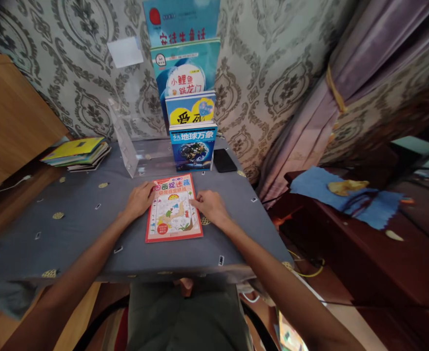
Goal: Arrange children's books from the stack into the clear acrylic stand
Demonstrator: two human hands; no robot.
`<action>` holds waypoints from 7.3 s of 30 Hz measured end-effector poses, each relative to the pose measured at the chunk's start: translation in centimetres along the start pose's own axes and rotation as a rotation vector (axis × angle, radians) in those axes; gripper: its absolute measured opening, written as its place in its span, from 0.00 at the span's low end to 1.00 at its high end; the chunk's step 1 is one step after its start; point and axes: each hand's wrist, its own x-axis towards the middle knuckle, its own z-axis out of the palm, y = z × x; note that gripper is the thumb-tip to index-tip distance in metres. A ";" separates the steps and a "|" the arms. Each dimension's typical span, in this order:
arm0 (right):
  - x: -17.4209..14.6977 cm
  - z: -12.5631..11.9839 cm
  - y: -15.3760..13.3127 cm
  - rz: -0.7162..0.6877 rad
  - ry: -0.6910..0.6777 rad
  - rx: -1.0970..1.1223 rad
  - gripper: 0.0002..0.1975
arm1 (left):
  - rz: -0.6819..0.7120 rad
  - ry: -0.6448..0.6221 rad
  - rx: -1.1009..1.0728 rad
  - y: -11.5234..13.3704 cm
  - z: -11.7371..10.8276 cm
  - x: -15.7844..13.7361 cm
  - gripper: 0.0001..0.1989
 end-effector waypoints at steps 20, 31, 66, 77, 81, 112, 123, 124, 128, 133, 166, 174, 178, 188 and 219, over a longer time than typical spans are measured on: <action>6.0 8.2 -7.9 -0.588 -0.181 -0.082 0.26 | 0.080 0.055 -0.136 -1.8 1.6 -0.3 0.16; 6.3 3.1 -0.9 -0.416 -0.041 -0.234 0.21 | 0.082 0.073 -0.100 -2.0 2.1 -0.3 0.16; 9.4 2.0 4.9 -0.473 -0.013 0.121 0.26 | 0.472 -0.144 -0.076 5.3 3.5 3.2 0.21; 8.5 1.8 4.6 -0.505 -0.006 0.012 0.28 | 0.634 -0.233 -0.122 6.1 2.8 -0.1 0.20; 8.4 1.7 4.5 -0.500 -0.012 0.001 0.30 | 0.671 -0.265 -0.138 6.7 2.1 -1.6 0.20; 7.9 1.7 3.9 -0.518 0.095 -0.094 0.20 | 0.765 -0.362 -0.125 6.9 1.2 -1.6 0.21; 8.0 1.7 3.5 -0.487 0.091 -0.154 0.20 | 0.757 -0.340 -0.121 7.1 1.1 -1.8 0.21; 8.1 1.7 3.4 -0.475 0.088 -0.171 0.20 | 0.759 -0.339 -0.117 7.1 1.1 -1.8 0.21; 8.2 1.6 2.9 -0.462 0.075 -0.208 0.21 | 0.761 -0.328 -0.119 7.1 1.2 -1.8 0.21; 7.3 1.9 3.2 -0.478 0.078 -0.230 0.21 | 0.751 -0.339 -0.144 7.1 1.0 -1.6 0.21; -11.3 10.9 -8.7 -0.581 -0.114 -0.208 0.25 | -0.100 -0.282 -1.521 5.1 1.6 0.8 0.31; -13.4 7.0 -4.2 -0.443 0.091 -0.284 0.24 | 0.020 -0.249 -1.586 4.7 3.1 1.0 0.26; -13.9 5.3 -1.3 -0.328 0.189 -0.338 0.22 | 0.048 -0.254 -1.595 4.5 3.4 1.2 0.26; -12.5 3.8 0.9 -0.417 0.288 -0.248 0.18 | 0.151 -0.156 -1.294 4.2 3.9 0.7 0.23; 2.4 3.5 -1.9 -0.617 0.032 -0.199 0.17 | 0.102 0.141 0.044 0.5 3.4 2.4 0.14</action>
